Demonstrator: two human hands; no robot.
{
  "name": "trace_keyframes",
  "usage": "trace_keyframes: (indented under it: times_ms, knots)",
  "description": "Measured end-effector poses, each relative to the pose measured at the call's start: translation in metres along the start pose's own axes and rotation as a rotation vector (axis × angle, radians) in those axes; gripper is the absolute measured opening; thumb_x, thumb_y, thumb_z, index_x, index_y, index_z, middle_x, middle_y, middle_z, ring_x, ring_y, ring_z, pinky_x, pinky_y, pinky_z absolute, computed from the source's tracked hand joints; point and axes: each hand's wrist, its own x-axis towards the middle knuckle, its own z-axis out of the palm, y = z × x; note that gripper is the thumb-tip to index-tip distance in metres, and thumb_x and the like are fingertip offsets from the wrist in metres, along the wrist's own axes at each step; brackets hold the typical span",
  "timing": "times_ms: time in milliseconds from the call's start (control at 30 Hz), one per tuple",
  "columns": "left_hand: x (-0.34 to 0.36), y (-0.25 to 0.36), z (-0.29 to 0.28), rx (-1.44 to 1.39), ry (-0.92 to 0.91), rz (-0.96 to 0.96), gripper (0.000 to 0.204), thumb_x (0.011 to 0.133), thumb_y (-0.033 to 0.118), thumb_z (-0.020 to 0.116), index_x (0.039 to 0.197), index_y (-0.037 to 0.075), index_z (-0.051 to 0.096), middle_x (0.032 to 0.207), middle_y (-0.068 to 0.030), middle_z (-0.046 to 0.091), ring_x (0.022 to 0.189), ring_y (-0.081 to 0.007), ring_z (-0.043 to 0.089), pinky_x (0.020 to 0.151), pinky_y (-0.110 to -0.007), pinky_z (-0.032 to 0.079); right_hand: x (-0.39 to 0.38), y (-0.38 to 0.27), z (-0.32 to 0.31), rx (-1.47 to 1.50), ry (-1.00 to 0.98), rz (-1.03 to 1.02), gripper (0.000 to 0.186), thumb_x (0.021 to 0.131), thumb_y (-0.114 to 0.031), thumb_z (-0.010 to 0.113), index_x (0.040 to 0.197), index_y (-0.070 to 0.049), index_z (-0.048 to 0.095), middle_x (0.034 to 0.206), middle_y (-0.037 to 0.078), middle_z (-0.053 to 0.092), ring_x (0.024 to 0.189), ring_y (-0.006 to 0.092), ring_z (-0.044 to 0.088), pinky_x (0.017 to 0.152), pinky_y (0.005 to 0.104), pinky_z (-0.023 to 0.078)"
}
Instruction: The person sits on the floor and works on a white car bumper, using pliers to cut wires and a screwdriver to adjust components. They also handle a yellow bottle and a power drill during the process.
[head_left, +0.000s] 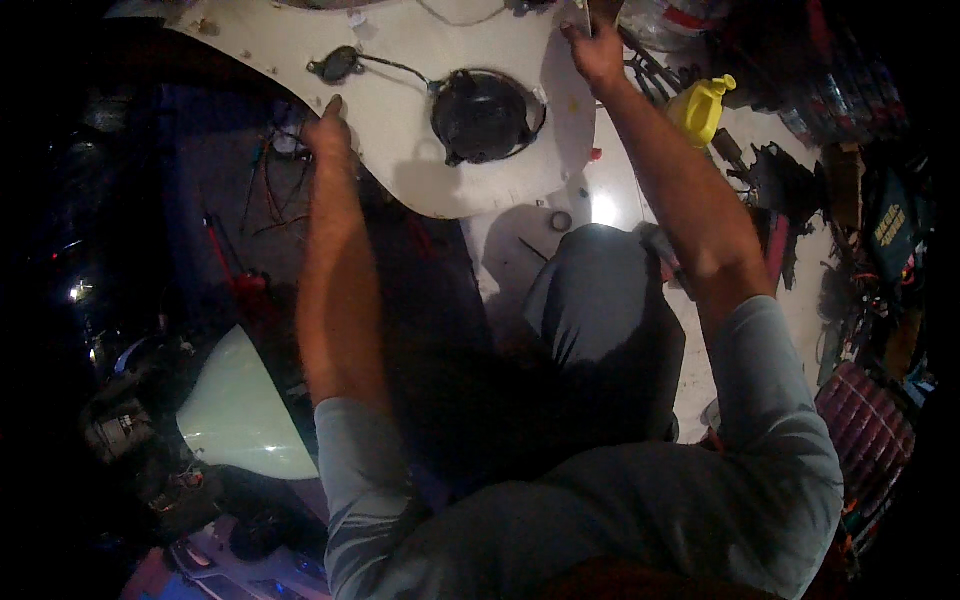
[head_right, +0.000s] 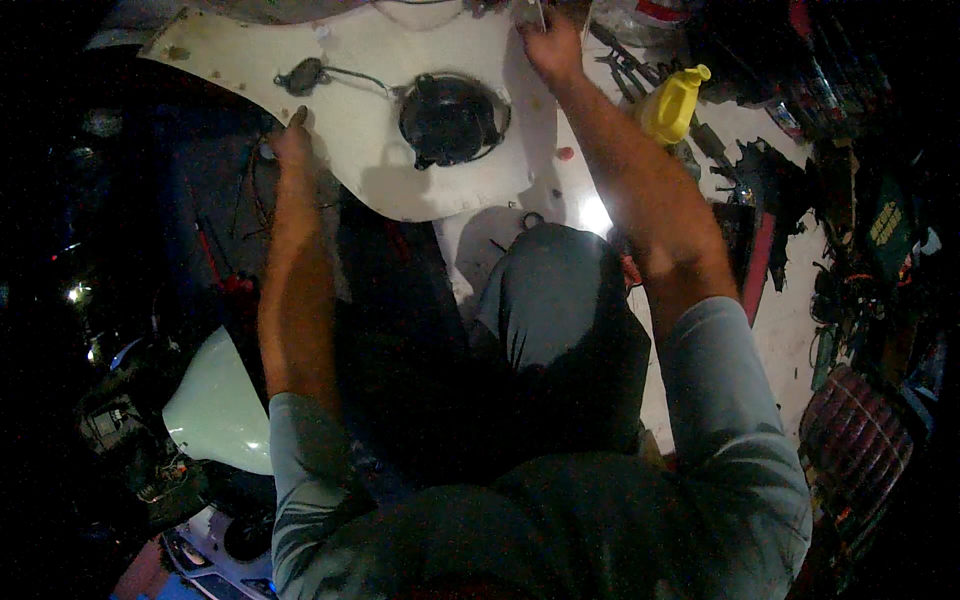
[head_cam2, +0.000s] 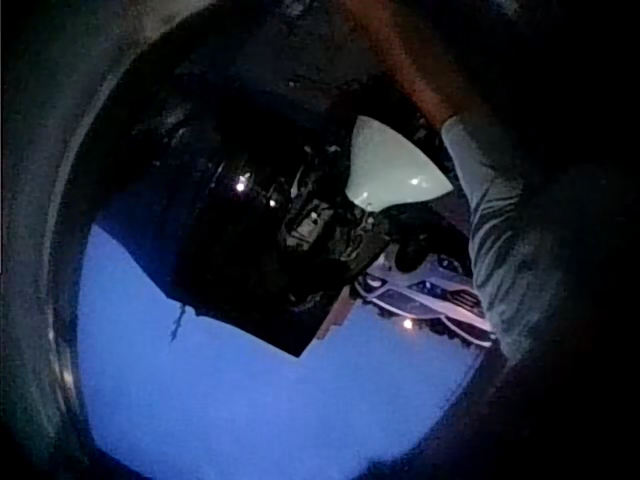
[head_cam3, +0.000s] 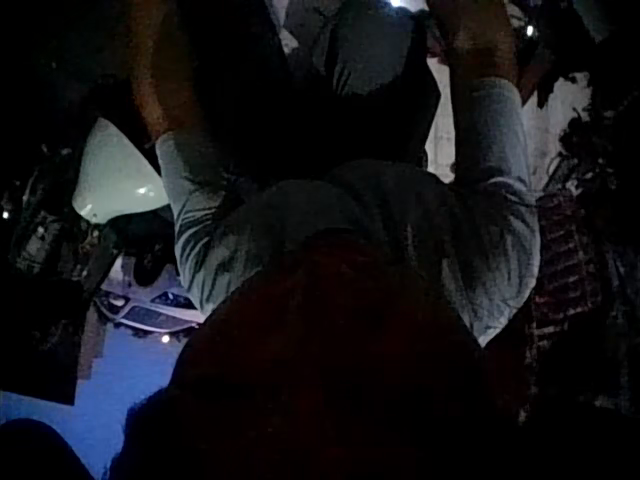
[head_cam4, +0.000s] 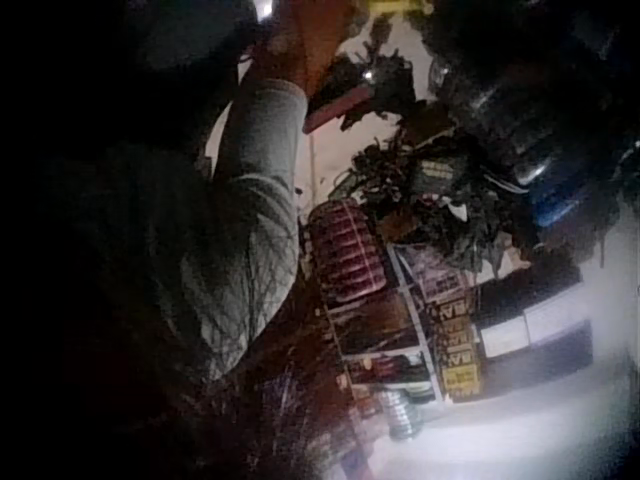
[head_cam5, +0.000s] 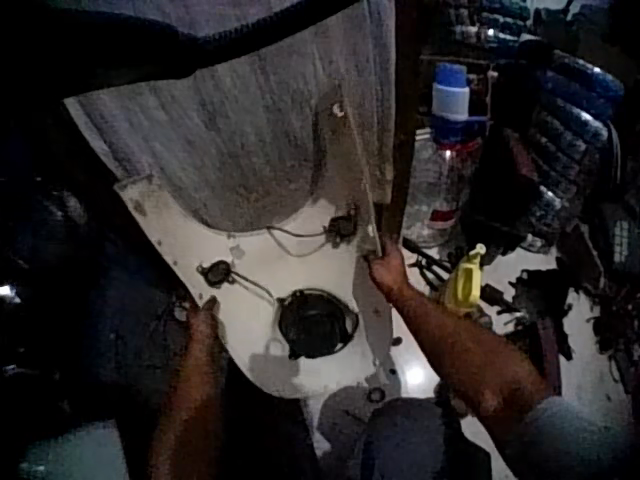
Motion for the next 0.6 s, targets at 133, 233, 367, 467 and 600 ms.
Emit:
trace_keyframes:
  times_ms: [133, 233, 367, 467, 600]
  knots:
    - [0.013, -0.025, -0.024, 0.332, -0.041, 0.179, 0.038, 0.089, 0.014, 0.058, 0.119, -0.009, 0.056, 0.118, -0.0177, 0.062, 0.103, -0.0276, 0.059, 0.089, -0.037, 0.045, -0.011, 0.002, 0.006, -0.181, 0.085, -0.197, 0.03, 0.084, -0.024, 0.062, 0.105, -0.004, 0.066, 0.096, 0.023, 0.067, 0.089, 0.0425, 0.064, 0.08, 0.0475, 0.05]
    - [-0.023, -0.012, -0.022, 0.302, -0.032, 0.039, 0.036, 0.09, 0.014, 0.057, 0.117, -0.01, 0.057, 0.118, -0.0207, 0.062, 0.103, -0.0289, 0.06, 0.088, -0.038, 0.046, -0.017, 0.004, -0.008, -0.238, -0.036, -0.118, 0.038, 0.085, -0.028, 0.063, 0.113, -0.002, 0.063, 0.102, 0.024, 0.066, 0.097, 0.038, 0.064, 0.086, 0.0406, 0.048]
    - [-0.012, -0.027, -0.048, 0.303, -0.1, 0.034, 0.035, 0.089, 0.013, 0.057, 0.115, -0.011, 0.057, 0.114, -0.0216, 0.064, 0.098, -0.0298, 0.062, 0.086, -0.039, 0.047, -0.023, 0.004, 0.0, -0.367, -0.103, -0.063, 0.038, 0.084, -0.027, 0.06, 0.113, -0.002, 0.062, 0.099, 0.025, 0.066, 0.095, 0.041, 0.063, 0.085, 0.0447, 0.048]
    - [0.005, -0.062, -0.074, 0.641, -0.175, 0.151, 0.035, 0.088, 0.013, 0.058, 0.113, -0.011, 0.058, 0.111, -0.0211, 0.066, 0.095, -0.0302, 0.063, 0.084, -0.04, 0.047, -0.038, 0.028, 0.015, -0.325, -0.145, -0.134, 0.039, 0.081, -0.022, 0.058, 0.115, -0.001, 0.059, 0.094, 0.027, 0.065, 0.091, 0.0443, 0.062, 0.083, 0.0499, 0.049]
    - [-0.002, -0.087, -0.084, 0.527, -0.115, 0.093, 0.035, 0.086, 0.013, 0.06, 0.112, -0.011, 0.059, 0.108, -0.0213, 0.066, 0.093, -0.0289, 0.063, 0.083, -0.04, 0.047, -0.059, 0.022, 0.016, -0.284, -0.19, -0.092, 0.037, 0.081, -0.021, 0.058, 0.113, -0.001, 0.06, 0.094, 0.025, 0.066, 0.089, 0.0435, 0.063, 0.081, 0.0494, 0.049]
